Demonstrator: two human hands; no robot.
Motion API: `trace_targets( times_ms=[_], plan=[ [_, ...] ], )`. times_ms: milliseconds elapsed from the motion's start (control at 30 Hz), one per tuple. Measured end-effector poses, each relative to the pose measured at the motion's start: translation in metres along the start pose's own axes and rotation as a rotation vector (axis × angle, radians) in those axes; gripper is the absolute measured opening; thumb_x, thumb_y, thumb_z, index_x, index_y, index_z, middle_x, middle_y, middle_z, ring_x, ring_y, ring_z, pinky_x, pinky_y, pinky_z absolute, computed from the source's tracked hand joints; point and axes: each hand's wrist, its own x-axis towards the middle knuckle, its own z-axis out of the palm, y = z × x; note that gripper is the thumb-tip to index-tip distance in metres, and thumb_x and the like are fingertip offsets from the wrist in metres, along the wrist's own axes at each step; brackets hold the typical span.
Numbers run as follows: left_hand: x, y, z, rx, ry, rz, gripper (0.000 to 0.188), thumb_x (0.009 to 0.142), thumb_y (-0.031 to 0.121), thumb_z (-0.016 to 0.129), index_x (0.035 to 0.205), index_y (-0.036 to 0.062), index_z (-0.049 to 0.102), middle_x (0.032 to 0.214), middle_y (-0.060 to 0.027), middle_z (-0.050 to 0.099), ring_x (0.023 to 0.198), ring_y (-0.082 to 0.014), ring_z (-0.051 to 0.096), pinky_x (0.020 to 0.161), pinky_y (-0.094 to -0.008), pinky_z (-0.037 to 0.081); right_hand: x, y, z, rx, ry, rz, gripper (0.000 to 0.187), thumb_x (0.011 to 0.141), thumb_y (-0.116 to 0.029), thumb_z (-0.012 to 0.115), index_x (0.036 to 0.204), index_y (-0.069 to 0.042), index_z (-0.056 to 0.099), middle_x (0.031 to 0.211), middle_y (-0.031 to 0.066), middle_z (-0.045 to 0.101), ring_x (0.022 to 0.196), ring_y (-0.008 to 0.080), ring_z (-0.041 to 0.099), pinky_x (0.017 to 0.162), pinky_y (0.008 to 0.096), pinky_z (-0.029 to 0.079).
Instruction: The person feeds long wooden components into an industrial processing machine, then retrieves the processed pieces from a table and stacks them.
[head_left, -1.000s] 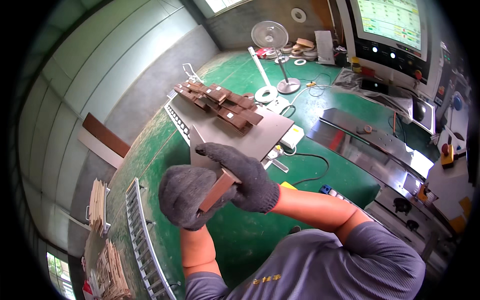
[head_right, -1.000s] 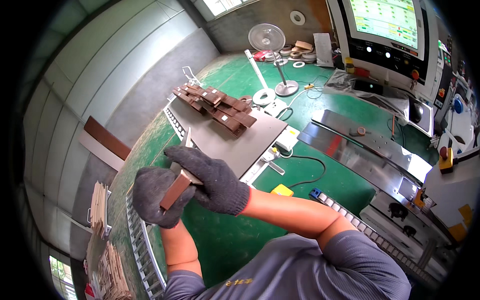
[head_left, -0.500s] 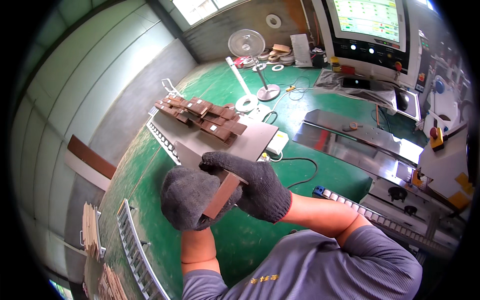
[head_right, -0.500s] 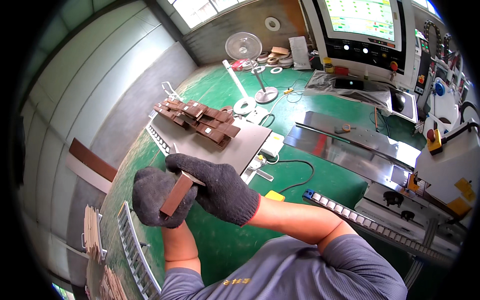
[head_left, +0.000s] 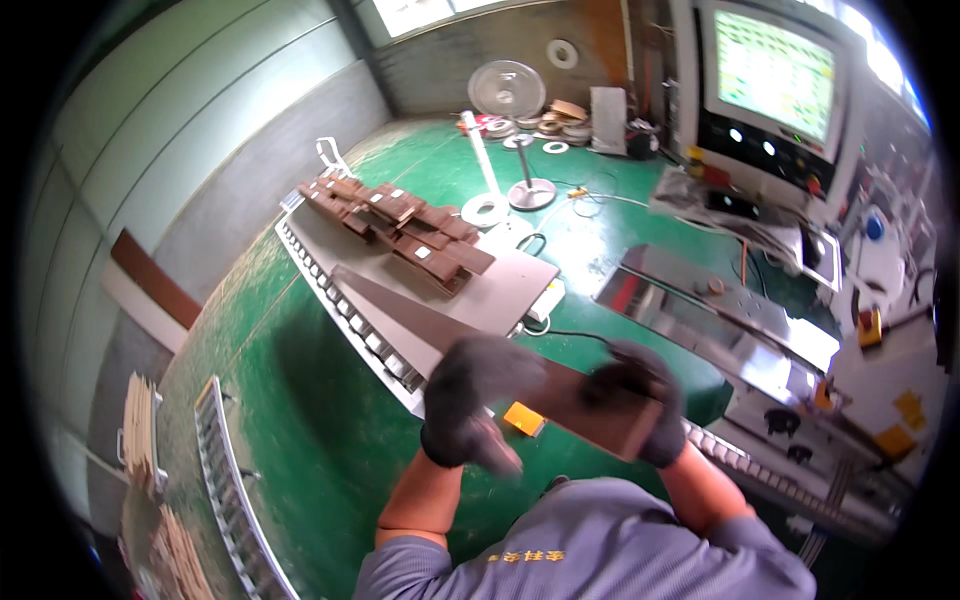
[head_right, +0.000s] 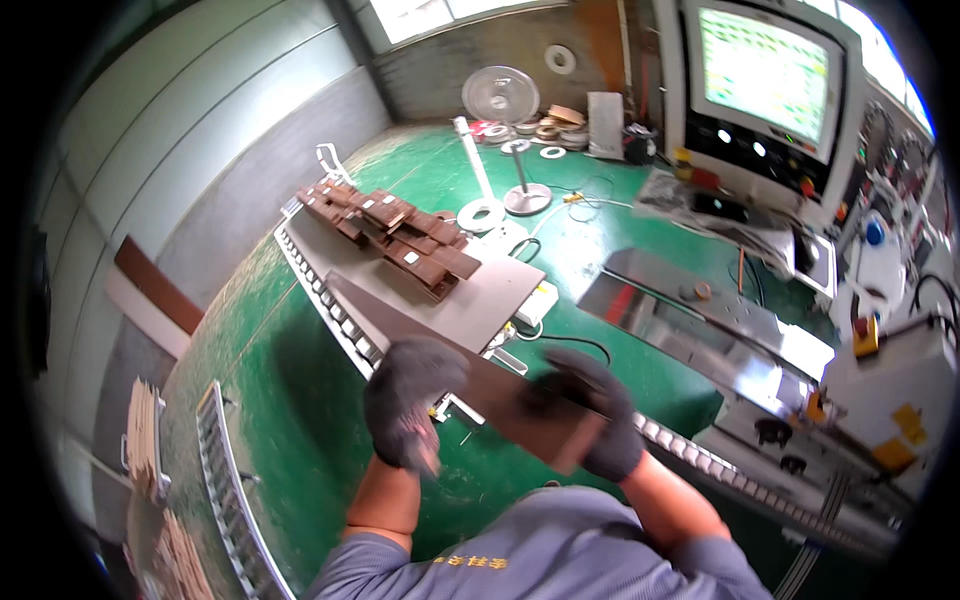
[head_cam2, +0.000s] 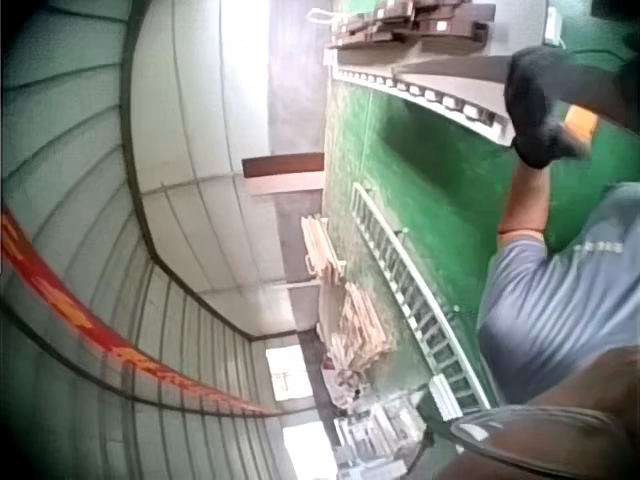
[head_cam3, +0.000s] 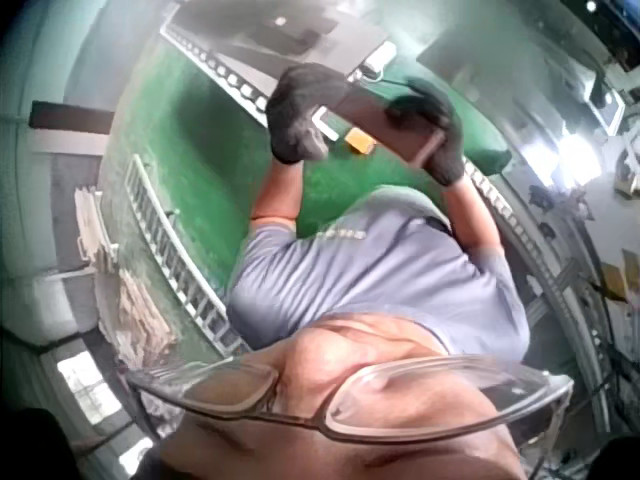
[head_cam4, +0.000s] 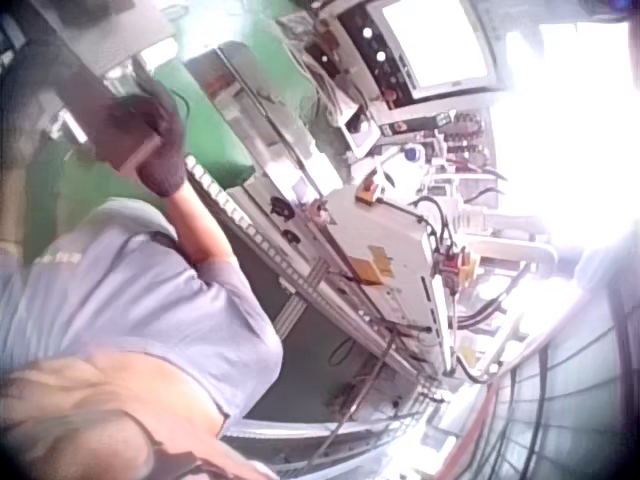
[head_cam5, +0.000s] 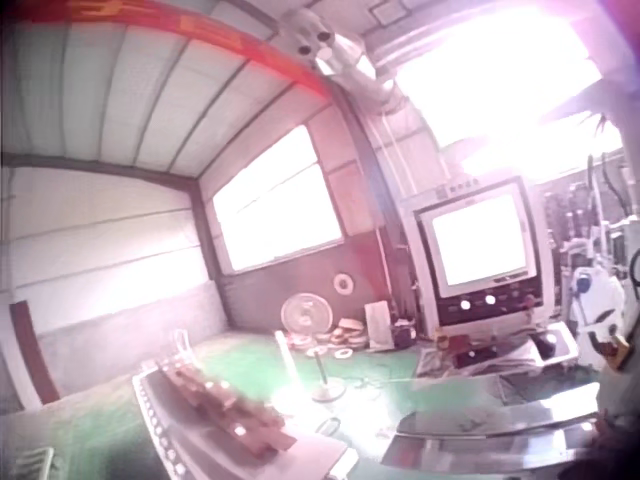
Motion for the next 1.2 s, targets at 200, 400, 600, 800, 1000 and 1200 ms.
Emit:
trace_targets(
  times_ms=[200,400,600,800,1000,1200],
  plan=[
    [-0.196,-0.199,-0.059,0.055,1.256,-0.969,0.05,0.1,0.044,0.044,0.122,0.0013,0.059,0.121,-0.014,0.062,0.1,-0.0232,0.06,0.089,-0.0358,0.049,-0.154,0.032,-0.111,0.469,0.725,0.121,0.046,0.093,-0.028,0.064,0.132,-0.005,0.055,0.083,0.0128,0.065,0.074,0.0219,0.064,0.066,0.0328,0.052],
    [-0.367,-0.299,-0.033,-1.167,1.225,-1.469,0.077,0.096,0.067,0.025,0.132,0.0041,0.052,0.128,-0.02,0.057,0.108,-0.0358,0.058,0.098,-0.0488,0.048,-0.271,-0.023,-0.125,0.16,1.281,0.128,0.043,0.093,-0.028,0.064,0.128,-0.005,0.057,0.085,0.0125,0.066,0.076,0.022,0.064,0.068,0.0335,0.052],
    [-0.315,-0.267,0.04,-1.266,1.11,-1.446,0.024,0.099,0.029,0.05,0.084,0.0102,0.057,0.068,-0.0041,0.058,0.063,-0.0181,0.062,0.058,-0.0317,0.056,-0.378,-0.084,-0.058,-0.179,1.708,0.088,0.041,0.092,-0.028,0.065,0.125,-0.005,0.058,0.087,0.0122,0.066,0.078,0.0222,0.064,0.07,0.0342,0.052],
    [-0.221,-0.111,0.08,-1.186,0.832,-1.718,0.035,0.091,0.039,0.071,0.115,0.0137,0.064,0.105,-0.0016,0.068,0.097,-0.0205,0.065,0.087,-0.0392,0.055,-0.504,-0.126,0.036,-0.418,2.059,0.143,0.039,0.091,-0.029,0.065,0.121,-0.005,0.059,0.089,0.0119,0.066,0.08,0.0223,0.065,0.072,0.0349,0.052],
    [-0.239,0.018,0.157,-1.615,-0.033,-1.714,0.042,0.093,0.033,0.07,0.127,0.0105,0.062,0.114,-0.0021,0.066,0.104,-0.0185,0.064,0.091,-0.0401,0.054,-0.64,-0.159,0.17,-0.631,2.377,0.257,0.037,0.09,-0.029,0.066,0.118,-0.005,0.061,0.091,0.0116,0.067,0.082,0.0225,0.065,0.075,0.0356,0.052],
    [-0.273,0.164,0.206,-1.672,-1.012,-1.83,0.04,0.093,0.032,0.068,0.124,0.0065,0.064,0.119,-0.0058,0.067,0.108,-0.0209,0.065,0.095,-0.0413,0.054,-0.721,-0.157,0.284,-0.688,2.675,0.502,0.035,0.09,-0.03,0.066,0.114,-0.005,0.062,0.093,0.0114,0.067,0.084,0.0226,0.065,0.077,0.0363,0.052]
  ],
)
